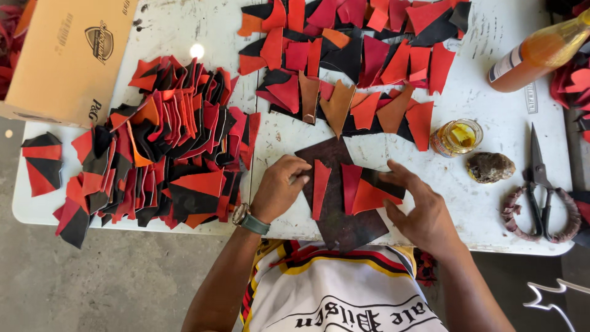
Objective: The person sits at a table covered with piles of red, black and orange foam triangles. They pick up pieces one at a time, dab glue from a jar onto a piece, press matching pieces together by hand, and place the joined pieces onto a growing stack on the table.
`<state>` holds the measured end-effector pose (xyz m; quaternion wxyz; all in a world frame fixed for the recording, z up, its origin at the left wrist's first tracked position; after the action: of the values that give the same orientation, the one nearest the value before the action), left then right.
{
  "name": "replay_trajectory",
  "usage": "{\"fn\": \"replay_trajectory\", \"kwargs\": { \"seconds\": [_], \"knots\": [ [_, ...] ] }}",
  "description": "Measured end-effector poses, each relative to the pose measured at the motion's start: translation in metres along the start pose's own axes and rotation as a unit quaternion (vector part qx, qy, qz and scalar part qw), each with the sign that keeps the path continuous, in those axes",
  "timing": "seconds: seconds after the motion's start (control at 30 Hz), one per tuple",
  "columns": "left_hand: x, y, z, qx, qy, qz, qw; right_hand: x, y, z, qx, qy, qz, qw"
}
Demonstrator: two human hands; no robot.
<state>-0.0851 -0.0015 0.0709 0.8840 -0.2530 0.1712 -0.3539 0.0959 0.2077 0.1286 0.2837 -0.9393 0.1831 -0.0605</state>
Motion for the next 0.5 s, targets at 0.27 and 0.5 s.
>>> {"fn": "replay_trajectory", "kwargs": {
  "seconds": [0.27, 0.5],
  "knots": [
    [0.011, 0.002, 0.029, -0.033, 0.018, 0.024, 0.999, -0.037, 0.022, 0.023, 0.106, -0.014, -0.037, 0.994],
    [0.013, -0.015, 0.029, 0.305, 0.015, -0.055, 0.951, -0.041, 0.031, 0.033, -0.492, 0.037, -0.047, 0.869]
  ]
}}
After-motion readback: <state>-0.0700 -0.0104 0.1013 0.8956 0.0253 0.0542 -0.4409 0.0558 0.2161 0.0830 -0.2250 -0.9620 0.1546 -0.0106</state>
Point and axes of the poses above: each hand's wrist, its own x-axis away from the middle knuckle, its own y-axis out of the palm, z = x × y, the point moved 4 cm from there along -x, towards the middle knuckle, and after that the axes turned 3 degrees about -x, right-handed, at the moved point
